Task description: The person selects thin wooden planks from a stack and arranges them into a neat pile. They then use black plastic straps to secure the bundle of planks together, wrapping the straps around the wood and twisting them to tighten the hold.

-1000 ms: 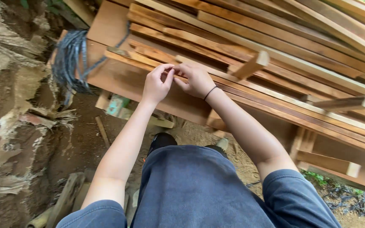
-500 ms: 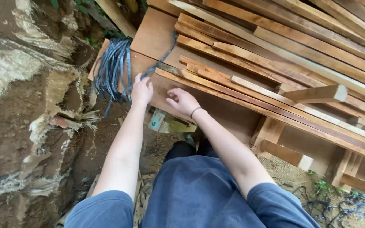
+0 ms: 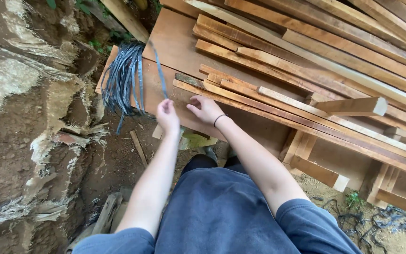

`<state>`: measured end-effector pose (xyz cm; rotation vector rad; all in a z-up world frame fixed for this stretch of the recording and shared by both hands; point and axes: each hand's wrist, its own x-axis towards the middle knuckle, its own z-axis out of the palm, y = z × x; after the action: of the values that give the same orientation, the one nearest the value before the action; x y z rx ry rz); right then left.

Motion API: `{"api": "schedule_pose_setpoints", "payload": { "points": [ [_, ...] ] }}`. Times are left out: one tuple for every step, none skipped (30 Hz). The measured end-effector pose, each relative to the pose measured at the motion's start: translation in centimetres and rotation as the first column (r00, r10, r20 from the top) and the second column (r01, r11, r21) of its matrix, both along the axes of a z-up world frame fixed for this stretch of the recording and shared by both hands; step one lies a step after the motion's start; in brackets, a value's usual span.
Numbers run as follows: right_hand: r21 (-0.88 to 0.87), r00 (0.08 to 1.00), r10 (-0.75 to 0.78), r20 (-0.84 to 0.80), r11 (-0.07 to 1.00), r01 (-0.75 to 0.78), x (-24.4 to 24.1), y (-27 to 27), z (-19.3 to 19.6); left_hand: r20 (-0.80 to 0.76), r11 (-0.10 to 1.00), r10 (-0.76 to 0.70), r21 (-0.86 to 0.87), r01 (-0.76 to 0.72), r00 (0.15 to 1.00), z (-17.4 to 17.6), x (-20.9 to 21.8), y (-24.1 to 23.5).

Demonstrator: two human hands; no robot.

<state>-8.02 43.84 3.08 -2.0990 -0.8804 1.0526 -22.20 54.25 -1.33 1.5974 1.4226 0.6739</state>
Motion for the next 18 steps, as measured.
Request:
{"api": "schedule_pose_setpoints", "payload": {
  "points": [
    [0.005,1.000,-0.001,-0.001,1.000,0.001,-0.3,0.8,0.4,-0.001,1.000,-0.001,0.005,0.001,1.000,1.4,0.6,-2.2],
    [0.023,0.997,-0.026,-0.079,0.999,0.027,-0.4,1.4,0.9,0.167,0.998,-0.023,-0.050,0.032,0.986,2.7,1.4,-4.6],
    [0.039,0.987,-0.048,-0.156,0.998,0.055,-0.4,2.0,1.4,0.331,0.992,-0.035,-0.100,0.072,0.943,4.0,2.2,-7.1],
    [0.037,0.986,-0.051,-0.157,0.998,0.057,0.3,1.6,3.0,0.329,0.992,-0.037,-0.102,0.075,0.944,4.6,3.0,-8.5],
    [0.076,0.989,-0.077,-0.123,0.993,0.087,1.1,1.2,4.7,0.399,0.972,-0.074,-0.178,0.156,0.914,5.1,3.7,-10.0],
    [0.115,0.991,-0.106,-0.085,0.987,0.115,2.1,0.5,6.3,0.473,0.939,-0.102,-0.246,0.242,0.875,5.6,4.6,-11.8],
    [0.111,0.990,-0.109,-0.083,0.987,0.118,3.4,-0.2,5.9,0.474,0.937,-0.103,-0.249,0.246,0.874,3.9,5.3,-12.9],
    [0.168,0.985,-0.171,-0.007,0.971,0.170,5.2,-1.3,5.5,0.442,0.904,-0.159,-0.294,0.310,0.883,2.2,6.5,-14.4],
    [0.227,0.970,-0.235,0.067,0.950,0.215,7.1,-2.5,5.1,0.412,0.865,-0.216,-0.340,0.369,0.885,0.4,7.7,-16.0],
    [0.220,0.968,-0.241,0.075,0.950,0.220,9.1,-4.5,5.4,0.419,0.860,-0.218,-0.345,0.377,0.881,1.4,9.0,-17.4],
    [0.199,0.955,-0.253,0.156,0.955,0.220,11.3,-6.5,5.7,0.448,0.843,-0.172,-0.394,0.366,0.878,2.4,10.3,-18.8],
    [0.182,0.937,-0.260,0.234,0.958,0.221,13.5,-8.2,6.0,0.472,0.826,-0.125,-0.438,0.355,0.873,3.4,11.8,-19.9],
    [0.179,0.934,-0.264,0.241,0.958,0.225,15.6,-10.9,6.3,0.477,0.822,-0.127,-0.440,0.362,0.870,2.5,12.0,-21.5],
    [0.051,0.921,-0.236,0.311,0.972,0.231,17.9,-13.3,6.6,0.426,0.834,-0.084,-0.465,0.298,0.901,1.5,12.4,-22.8],
    [-0.077,0.905,-0.198,0.376,0.967,0.243,20.2,-15.7,6.8,0.372,0.842,-0.040,-0.487,0.232,0.927,0.5,13.0,-24.1],
    [-0.075,0.904,-0.195,0.381,0.968,0.241,22.1,-18.3,5.7,0.377,0.843,-0.037,-0.486,0.232,0.926,0.4,13.2,-25.6],
    [-0.210,0.894,-0.100,0.436,0.955,0.209,24.0,-20.8,4.5,0.342,0.779,0.051,-0.601,0.177,0.938,0.3,13.6,-27.0],
    [-0.347,0.885,-0.006,0.465,0.919,0.189,25.2,-23.7,3.0,0.283,0.695,0.124,-0.709,0.120,0.951,0.1,13.1,-28.5]
  ]
}}
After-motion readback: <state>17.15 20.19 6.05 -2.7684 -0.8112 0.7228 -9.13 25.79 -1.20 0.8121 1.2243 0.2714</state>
